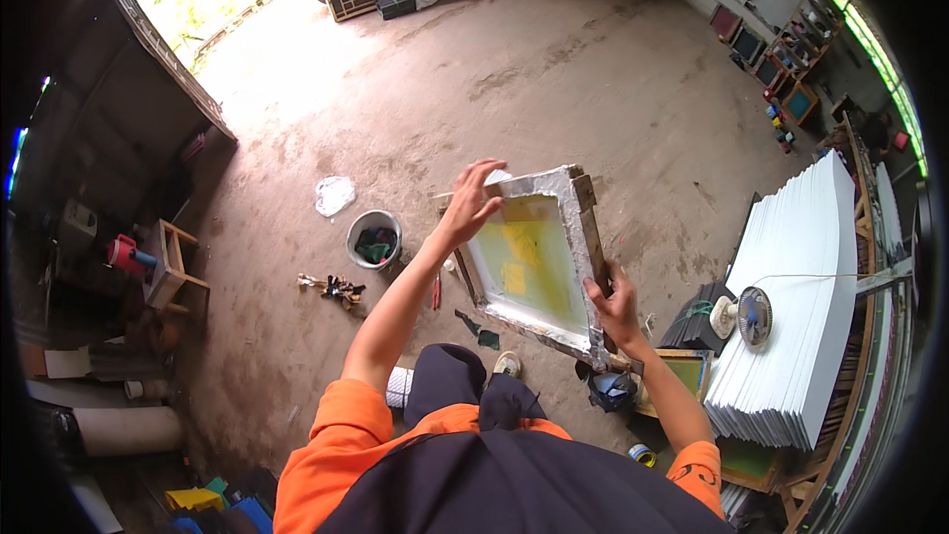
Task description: The person carries a rectangular screen printing frame to a work area, wipes its surface with a cloth, and then scrapes and peels off dried residue from the frame edges using a small tool. The person discards the removed residue into a nearby bucket.
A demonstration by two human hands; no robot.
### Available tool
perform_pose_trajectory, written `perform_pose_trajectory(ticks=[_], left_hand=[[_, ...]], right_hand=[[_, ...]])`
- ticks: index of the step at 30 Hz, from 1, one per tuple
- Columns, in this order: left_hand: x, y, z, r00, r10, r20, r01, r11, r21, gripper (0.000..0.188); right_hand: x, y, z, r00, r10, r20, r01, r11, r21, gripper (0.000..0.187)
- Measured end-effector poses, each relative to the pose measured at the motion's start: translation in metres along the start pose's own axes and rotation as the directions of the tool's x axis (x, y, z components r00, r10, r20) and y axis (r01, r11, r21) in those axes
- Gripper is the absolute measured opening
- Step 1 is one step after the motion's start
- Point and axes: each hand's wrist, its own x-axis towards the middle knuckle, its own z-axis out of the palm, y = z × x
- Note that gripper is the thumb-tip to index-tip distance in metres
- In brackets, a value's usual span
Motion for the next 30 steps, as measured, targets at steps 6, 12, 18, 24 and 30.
perform_pose_trajectory(ticks=[6,12,18,24,30], left_hand=[[0.013,-0.05,0.011,0.994,-0.105,0.026,0.107,0.99,-0.096,0.046],[0.028,-0.137,-0.009,0.932,-0.359,-0.056,0.351,0.929,-0.114,0.043],[0.022,-0.226,-0.028,0.789,-0.607,-0.096,0.556,0.772,-0.308,0.042],[0.008,-0.286,-0.002,0.646,-0.763,0.037,0.733,0.605,-0.31,0.055],[0.02,-0.223,0.012,0.476,-0.727,0.495,0.865,0.288,-0.41,0.053]], right_hand=[[0.045,0.003,0.003,0.985,0.09,0.15,-0.098,0.994,0.045,0.046],[0.101,0.054,-0.028,0.941,0.33,-0.066,-0.258,0.833,0.49,0.051],[0.099,0.105,0.143,0.711,0.689,-0.142,-0.452,0.603,0.658,0.067],[0.112,0.131,0.222,0.69,0.503,-0.521,-0.352,0.862,0.366,0.054],[0.073,0.182,0.204,0.493,0.556,-0.669,-0.386,0.829,0.405,0.037]])
